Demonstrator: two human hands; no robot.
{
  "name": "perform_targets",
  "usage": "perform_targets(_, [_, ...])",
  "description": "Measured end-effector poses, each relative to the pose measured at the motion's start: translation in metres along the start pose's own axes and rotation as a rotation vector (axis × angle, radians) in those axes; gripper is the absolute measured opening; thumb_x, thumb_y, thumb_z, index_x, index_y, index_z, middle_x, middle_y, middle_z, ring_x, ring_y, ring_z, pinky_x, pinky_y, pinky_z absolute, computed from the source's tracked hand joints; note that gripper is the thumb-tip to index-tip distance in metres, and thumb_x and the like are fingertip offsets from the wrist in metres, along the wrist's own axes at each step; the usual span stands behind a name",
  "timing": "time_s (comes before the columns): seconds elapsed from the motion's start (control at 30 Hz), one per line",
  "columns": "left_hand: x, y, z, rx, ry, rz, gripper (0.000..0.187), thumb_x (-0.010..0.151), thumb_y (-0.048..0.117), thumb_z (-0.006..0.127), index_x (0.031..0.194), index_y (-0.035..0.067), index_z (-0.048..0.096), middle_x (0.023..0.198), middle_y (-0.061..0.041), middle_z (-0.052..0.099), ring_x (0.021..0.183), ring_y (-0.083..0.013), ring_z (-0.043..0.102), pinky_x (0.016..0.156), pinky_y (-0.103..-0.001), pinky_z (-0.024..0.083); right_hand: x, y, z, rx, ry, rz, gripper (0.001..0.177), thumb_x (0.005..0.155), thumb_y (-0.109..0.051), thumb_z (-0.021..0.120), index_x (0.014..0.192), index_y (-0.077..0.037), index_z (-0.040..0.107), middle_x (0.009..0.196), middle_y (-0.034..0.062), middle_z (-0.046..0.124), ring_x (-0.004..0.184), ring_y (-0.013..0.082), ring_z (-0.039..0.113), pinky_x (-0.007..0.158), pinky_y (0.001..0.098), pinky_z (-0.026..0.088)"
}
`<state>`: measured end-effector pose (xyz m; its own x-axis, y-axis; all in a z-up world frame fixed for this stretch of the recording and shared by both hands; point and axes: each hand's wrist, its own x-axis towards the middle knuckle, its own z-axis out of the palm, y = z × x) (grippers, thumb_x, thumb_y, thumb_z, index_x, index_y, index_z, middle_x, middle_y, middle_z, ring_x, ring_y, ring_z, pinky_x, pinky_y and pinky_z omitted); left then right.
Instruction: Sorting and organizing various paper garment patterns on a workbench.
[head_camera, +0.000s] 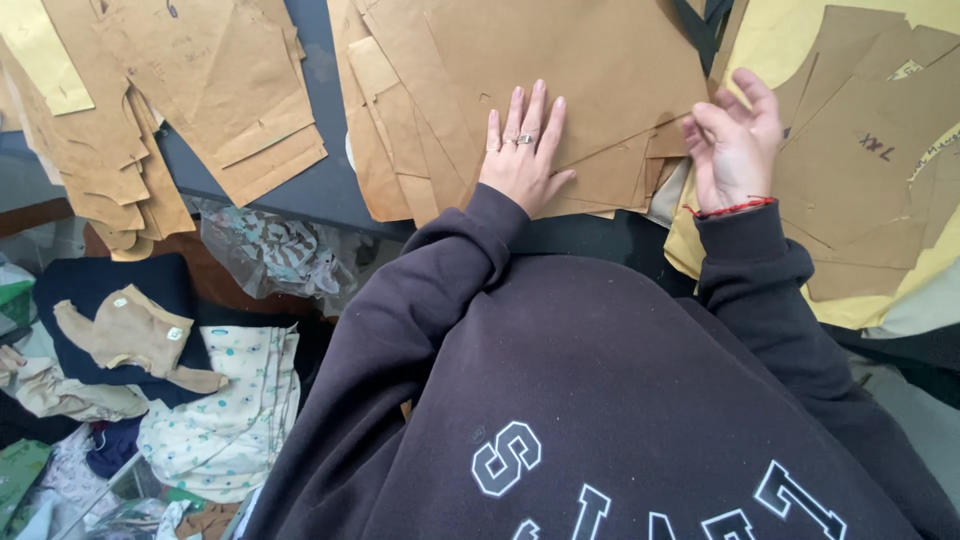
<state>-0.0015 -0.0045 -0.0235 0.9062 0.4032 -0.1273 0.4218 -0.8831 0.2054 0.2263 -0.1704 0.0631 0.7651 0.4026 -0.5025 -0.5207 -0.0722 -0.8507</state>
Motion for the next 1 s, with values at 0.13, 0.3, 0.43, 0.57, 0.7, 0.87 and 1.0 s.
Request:
perform_targets(0.13, [-0.001, 0.001, -0.002, -0.028, 0.054, -0.029, 0.120, 0.105, 0.074, 0.083, 0.180, 0.012, 0.014, 0.186, -0.022, 0.003, 0.174, -0.0415, 0.012, 0.139, -0.068, 0.026, -0.006, -0.001, 0.012, -0.326, -0.001, -0.274, 0.054, 0.102, 0.007, 0.071, 0.150, -0.007, 0.052, 0.145, 0.0154, 0.054, 0.100, 0.0153, 0.064, 0.080, 0.0249, 0.062])
perform_targets(0.3, [0.003, 0.006, 0.008, 0.040, 0.114, -0.049, 0.119, 0.102, 0.065, 0.088, 0.179, 0.013, 0.014, 0.185, -0.022, 0.012, 0.173, -0.0408, 0.023, 0.138, -0.069, 0.034, -0.019, -0.016, 0.034, -0.321, -0.161, -0.229, 0.055, 0.107, 0.006, 0.072, 0.153, -0.002, 0.045, 0.122, 0.0144, 0.073, 0.093, 0.0139, 0.073, 0.077, 0.0220, 0.065])
perform_targets(0.43, [-0.010, 0.008, -0.052, -0.478, 0.627, -0.025, 0.053, 0.109, -0.010, 0.056, 0.157, 0.014, 0.056, 0.159, -0.005, 0.064, 0.115, -0.0125, 0.088, 0.093, -0.018, 0.073, -0.047, -0.049, 0.046, 0.057, -0.420, -0.119, 0.063, 0.105, -0.026, 0.080, 0.155, -0.010, 0.045, 0.131, 0.0111, 0.076, 0.118, 0.0204, 0.082, 0.095, 0.0266, 0.069])
perform_targets(0.57, [-0.037, 0.005, -0.094, -1.163, 0.719, -0.335, 0.038, 0.107, -0.001, 0.065, 0.144, 0.005, 0.063, 0.093, -0.007, 0.074, 0.066, -0.0165, 0.058, 0.060, -0.030, 0.050, -0.047, -0.059, 0.043, -0.087, -0.632, -0.294, 0.056, 0.120, -0.040, 0.061, 0.168, -0.021, 0.041, 0.173, 0.0089, 0.047, 0.165, 0.0265, 0.046, 0.128, 0.0454, 0.051])
perform_targets(0.7, [-0.031, -0.004, -0.109, -1.638, 0.610, -0.172, 0.044, 0.119, -0.002, 0.055, 0.162, 0.006, 0.048, 0.159, -0.009, 0.061, 0.143, -0.0194, 0.061, 0.125, -0.031, 0.046, -0.048, -0.060, 0.048, -0.412, -0.531, -0.439, 0.060, 0.117, -0.011, 0.063, 0.168, -0.002, 0.031, 0.167, 0.0265, 0.045, 0.145, 0.0355, 0.050, 0.115, 0.0408, 0.043])
perform_targets(0.87, [-0.031, -0.013, -0.103, -1.496, 0.569, -0.228, 0.047, 0.112, -0.003, 0.054, 0.158, 0.004, 0.049, 0.155, -0.017, 0.063, 0.143, -0.0289, 0.064, 0.128, -0.039, 0.049, -0.053, -0.047, 0.033, -0.473, -0.450, -0.398, 0.044, 0.109, 0.014, 0.062, 0.151, 0.017, 0.049, 0.144, 0.0298, 0.062, 0.118, 0.0285, 0.068, 0.102, 0.0300, 0.060])
perform_targets(1.0, [-0.030, -0.023, -0.099, -1.515, 0.549, -0.243, 0.051, 0.115, 0.006, 0.062, 0.162, 0.003, 0.044, 0.158, -0.018, 0.060, 0.145, -0.0260, 0.060, 0.128, -0.037, 0.044, -0.053, -0.041, 0.035, -0.351, -0.420, -0.298, 0.042, 0.110, 0.008, 0.065, 0.150, 0.006, 0.053, 0.142, 0.0182, 0.067, 0.119, 0.0171, 0.068, 0.108, 0.0231, 0.057])
